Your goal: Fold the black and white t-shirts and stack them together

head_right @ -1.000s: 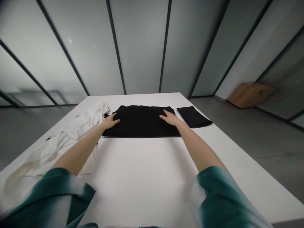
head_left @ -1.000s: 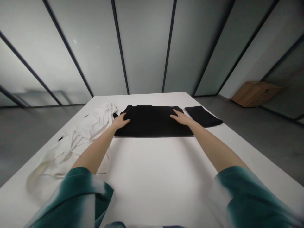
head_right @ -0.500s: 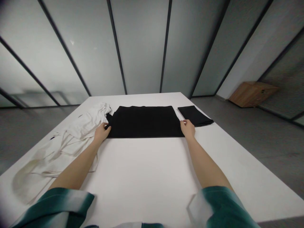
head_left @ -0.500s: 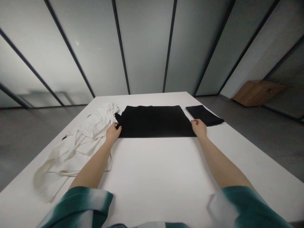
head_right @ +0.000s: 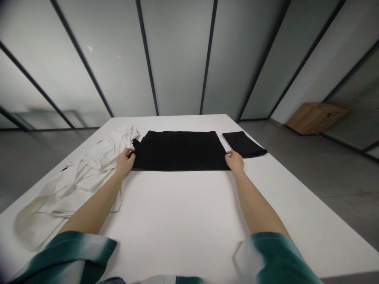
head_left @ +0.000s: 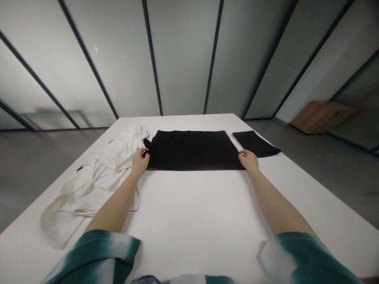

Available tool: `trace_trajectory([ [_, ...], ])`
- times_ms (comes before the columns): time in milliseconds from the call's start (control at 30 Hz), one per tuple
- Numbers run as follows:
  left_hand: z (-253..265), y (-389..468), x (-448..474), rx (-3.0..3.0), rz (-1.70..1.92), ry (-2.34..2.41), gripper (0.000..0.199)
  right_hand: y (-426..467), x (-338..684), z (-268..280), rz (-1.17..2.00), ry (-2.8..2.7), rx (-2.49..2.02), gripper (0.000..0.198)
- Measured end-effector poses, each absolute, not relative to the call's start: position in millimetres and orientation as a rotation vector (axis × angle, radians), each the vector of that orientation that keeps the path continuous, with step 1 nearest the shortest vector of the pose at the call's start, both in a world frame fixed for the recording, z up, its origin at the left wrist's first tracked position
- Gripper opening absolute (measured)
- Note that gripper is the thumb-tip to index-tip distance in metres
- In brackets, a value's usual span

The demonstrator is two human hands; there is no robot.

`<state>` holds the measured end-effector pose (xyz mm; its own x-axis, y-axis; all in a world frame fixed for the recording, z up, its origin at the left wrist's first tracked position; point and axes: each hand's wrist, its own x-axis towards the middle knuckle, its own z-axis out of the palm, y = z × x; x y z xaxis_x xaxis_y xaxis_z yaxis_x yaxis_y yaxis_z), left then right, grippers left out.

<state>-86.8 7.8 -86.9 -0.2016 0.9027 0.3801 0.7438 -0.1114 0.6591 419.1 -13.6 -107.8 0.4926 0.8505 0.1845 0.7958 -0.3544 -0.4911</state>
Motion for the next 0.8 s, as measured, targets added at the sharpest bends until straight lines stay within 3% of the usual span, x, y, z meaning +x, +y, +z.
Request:
trace_trajectory([
  [267,-85.7,6.6,-87.8,1.746,1.173,2.051,0.03,-19.0,414.2,-103.1,0.105,-1.288,-2.192,0.037],
  [533,-75.5,17.2,-109.6,1.924,0.645,1.82,0.028,-10.3,425.6,-100.4,0.407,-1.314,-2.06,0.03],
  [700,-73.0,17.1,-122.0,1.78,0.745,1.676,0.028,-28.9,437.7,-93.2,0.734,-1.405,-1.837,0.054],
  [800,-77.3,10.4,-124.5,1.604,0.891,1.568,0.033,-49.8,444.5,-95.7,0.769,-1.495,-1.683,0.059],
])
